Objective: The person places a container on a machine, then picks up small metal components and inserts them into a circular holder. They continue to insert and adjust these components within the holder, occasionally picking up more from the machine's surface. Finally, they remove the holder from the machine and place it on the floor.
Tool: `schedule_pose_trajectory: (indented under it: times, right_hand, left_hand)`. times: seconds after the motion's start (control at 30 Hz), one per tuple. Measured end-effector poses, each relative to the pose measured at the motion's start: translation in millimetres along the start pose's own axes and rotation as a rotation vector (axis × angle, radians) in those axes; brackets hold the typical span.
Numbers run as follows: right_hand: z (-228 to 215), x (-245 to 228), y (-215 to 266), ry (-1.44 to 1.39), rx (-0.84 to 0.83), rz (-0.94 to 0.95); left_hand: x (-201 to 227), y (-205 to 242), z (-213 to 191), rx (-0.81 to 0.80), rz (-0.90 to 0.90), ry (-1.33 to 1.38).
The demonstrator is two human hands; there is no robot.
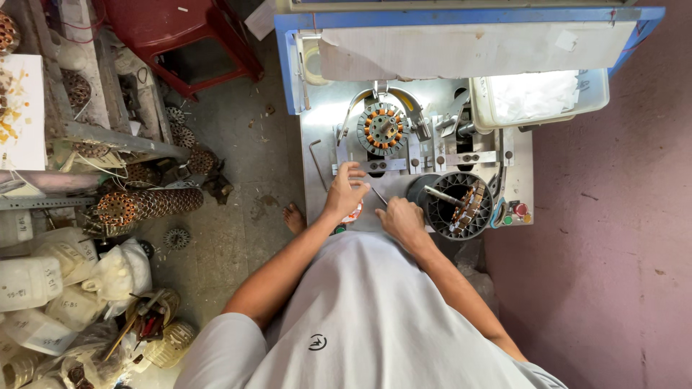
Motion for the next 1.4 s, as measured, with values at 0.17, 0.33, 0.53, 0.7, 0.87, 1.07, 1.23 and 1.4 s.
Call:
schedule_pose_trajectory:
  times: [0.17,0.33,0.53,0.7,0.87,1.07,1.23,1.4]
  right_hand:
    - [-98,-55,-13,-0.153,0.678,-0.195]
    - [-137,-61,-66,-0.164,0.778,-0.219]
    - [-137,-54,-91,-0.17,0.653,-0.222]
    - [-183,-66,-59,-0.149,0.853,-0.247]
    - [-216,-53,-8,-0.866,0.717,-0.093]
    - [-170,-71,50,-1.563,0.643,-0.145]
    - [-124,-86,82,-1.639,0.667,-0.101]
    - [-93,-88,103,-1.611,0.739,-0.032]
  left_hand:
    - [-25,-55,10,-0.033,0.252,0.165]
    - [-13,-82,30,-0.015,0.147,0.182]
    - [48,-22,-6,0.297,0.298,-0.098]
    - [99,59,-55,0.079,0.268,0.029]
    - [155,97,-108,0.052,0.403,0.237]
    - [229,107,-130,-0.051,0.591,0.155]
    - [228,103,-119,-0.325,0.497,0.156]
    - [202,106,-119,-0.442,0.381,0.105]
Point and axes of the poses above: each hand's wrist, its own y-axis away from the middle knuckle, its own z-axis out of the palm, x = y × z, the point moved 4 cm from there along -y, towards the middle knuckle, and after that the axes turned 4 degrees about -z, right-handed, at the moved point
